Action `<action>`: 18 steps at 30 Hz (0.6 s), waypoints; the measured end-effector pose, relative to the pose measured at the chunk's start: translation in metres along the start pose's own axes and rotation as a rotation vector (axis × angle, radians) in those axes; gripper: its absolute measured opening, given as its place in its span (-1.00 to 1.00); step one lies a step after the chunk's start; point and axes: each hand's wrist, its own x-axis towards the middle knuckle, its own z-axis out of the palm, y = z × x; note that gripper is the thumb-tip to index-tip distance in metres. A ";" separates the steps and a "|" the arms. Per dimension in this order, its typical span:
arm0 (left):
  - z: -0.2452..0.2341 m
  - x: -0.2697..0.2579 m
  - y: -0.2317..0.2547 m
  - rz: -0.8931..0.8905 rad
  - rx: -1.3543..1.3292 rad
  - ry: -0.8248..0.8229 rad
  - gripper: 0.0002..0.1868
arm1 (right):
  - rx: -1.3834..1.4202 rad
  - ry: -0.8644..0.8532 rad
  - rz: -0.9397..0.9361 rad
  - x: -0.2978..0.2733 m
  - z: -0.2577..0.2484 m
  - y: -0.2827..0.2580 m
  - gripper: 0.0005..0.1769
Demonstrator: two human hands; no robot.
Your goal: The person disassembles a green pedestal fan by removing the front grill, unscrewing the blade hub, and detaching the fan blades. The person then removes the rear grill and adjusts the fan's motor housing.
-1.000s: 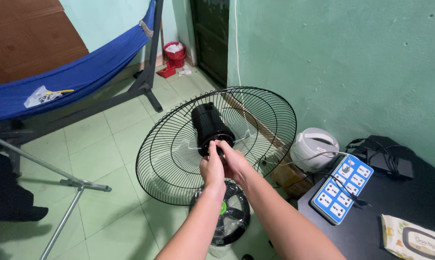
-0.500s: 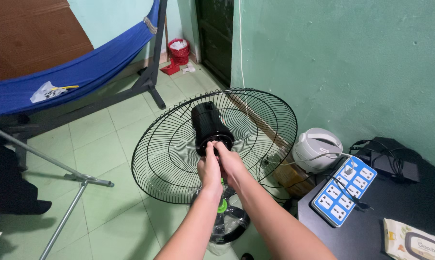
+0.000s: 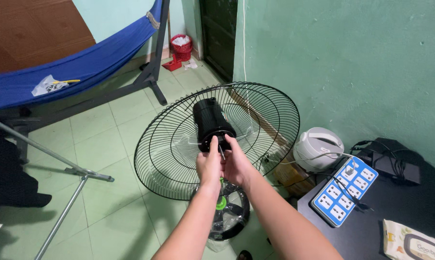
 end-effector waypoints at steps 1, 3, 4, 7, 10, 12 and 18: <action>0.000 -0.001 0.002 -0.006 0.030 -0.013 -0.41 | 0.007 -0.039 0.015 -0.002 -0.001 -0.003 -0.16; -0.001 -0.005 0.009 -0.011 0.101 0.022 -0.44 | 0.015 -0.089 0.044 -0.003 -0.001 -0.007 -0.13; -0.002 -0.005 0.013 -0.012 0.137 0.042 -0.45 | 0.015 -0.100 0.060 -0.004 0.000 -0.008 -0.12; -0.002 -0.003 0.023 -0.010 0.338 0.064 -0.41 | -0.066 -0.067 0.041 0.002 0.002 -0.009 -0.15; -0.004 -0.002 0.032 0.080 0.535 0.045 -0.37 | -0.181 -0.057 0.035 0.003 0.001 -0.014 -0.19; -0.005 -0.005 0.039 0.072 0.628 0.034 -0.34 | -0.229 -0.047 0.039 0.001 0.000 -0.018 -0.23; -0.006 -0.015 0.049 0.053 0.568 0.003 -0.31 | -0.345 -0.028 0.033 -0.006 0.003 -0.022 -0.27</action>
